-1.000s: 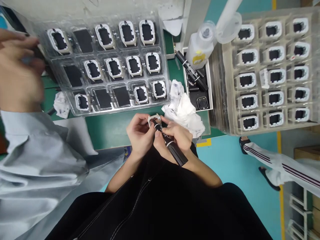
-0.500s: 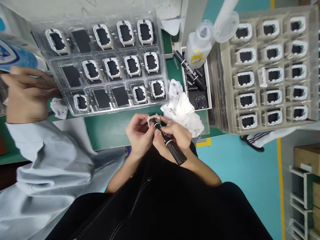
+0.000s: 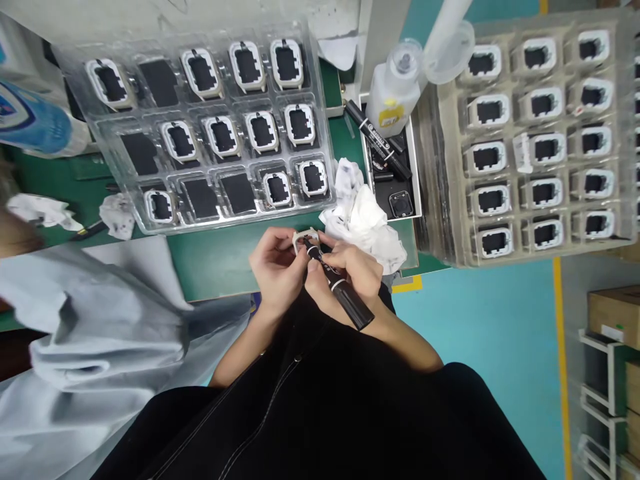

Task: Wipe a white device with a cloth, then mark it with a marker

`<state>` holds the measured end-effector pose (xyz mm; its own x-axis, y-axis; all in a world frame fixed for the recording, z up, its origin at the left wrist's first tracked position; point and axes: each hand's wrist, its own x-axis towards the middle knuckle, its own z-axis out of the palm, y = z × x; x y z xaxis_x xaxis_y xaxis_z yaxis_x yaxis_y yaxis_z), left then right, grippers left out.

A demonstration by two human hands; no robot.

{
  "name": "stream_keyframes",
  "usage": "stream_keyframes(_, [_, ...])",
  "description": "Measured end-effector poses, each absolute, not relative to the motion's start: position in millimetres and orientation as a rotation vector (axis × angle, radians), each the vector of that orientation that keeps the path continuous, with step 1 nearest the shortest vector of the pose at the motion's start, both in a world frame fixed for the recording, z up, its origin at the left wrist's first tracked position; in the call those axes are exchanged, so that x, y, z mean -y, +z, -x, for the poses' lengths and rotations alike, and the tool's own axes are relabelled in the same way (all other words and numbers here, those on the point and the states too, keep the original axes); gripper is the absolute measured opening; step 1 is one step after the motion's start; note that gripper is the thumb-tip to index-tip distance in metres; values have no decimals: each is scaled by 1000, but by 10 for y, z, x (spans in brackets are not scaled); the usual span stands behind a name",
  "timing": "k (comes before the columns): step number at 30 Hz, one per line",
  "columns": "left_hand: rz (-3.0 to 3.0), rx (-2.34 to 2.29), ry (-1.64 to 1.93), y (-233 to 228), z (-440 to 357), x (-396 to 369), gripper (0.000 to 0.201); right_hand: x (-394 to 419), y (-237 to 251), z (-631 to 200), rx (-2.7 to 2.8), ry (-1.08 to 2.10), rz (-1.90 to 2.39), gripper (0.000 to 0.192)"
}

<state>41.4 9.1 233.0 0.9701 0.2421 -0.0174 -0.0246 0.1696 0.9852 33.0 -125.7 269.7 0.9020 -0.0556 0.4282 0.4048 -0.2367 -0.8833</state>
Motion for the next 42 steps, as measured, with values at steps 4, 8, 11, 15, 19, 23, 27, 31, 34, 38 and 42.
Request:
stream_keyframes(4, [-1382, -189, 149, 2355, -415, -90, 34, 1263, 2732, -344, 195, -388, 1692, 21])
stream_keyframes(8, [-1368, -192, 135, 2372, -419, -91, 36, 1284, 2733, -346, 139, -323, 1677, 17])
stream_keyframes(11, [-1374, -164, 147, 2368, -421, -93, 31, 1298, 2706, -344, 123, -328, 1675, 18])
stream_keyframes(15, [-1397, -138, 163, 2354, -420, -99, 29, 1308, 2692, -339, 97, -299, 1657, 18])
stream_keyframes(19, [-1406, -123, 170, 2343, -417, -99, 27, 1312, 2699, -347, 97, -326, 1662, 17])
stream_keyframes(23, [-1407, -112, 178, 2338, -415, -97, 25, 1311, 2712, -364, 100, -332, 1674, 16])
stream_keyframes(27, [-1425, -117, 175, 2337, -415, -95, 28, 1307, 2724, -369, 95, -343, 1673, 16])
stream_keyframes(31, [-1444, -119, 184, 2338, -415, -90, 29, 1305, 2728, -368, 95, -351, 1671, 16])
stream_keyframes(34, [-1468, -123, 199, 2336, -412, -86, 28, 1305, 2725, -365, 84, -361, 1669, 16])
stream_keyframes(38, [-1494, -119, 209, 2318, -394, -89, 24, 1305, 2714, -347, 76, -352, 1693, 16])
stream_keyframes(42, [-1573, -124, 209, 2290, -360, -110, 22, 1298, 2711, -319, 134, -354, 1772, 17])
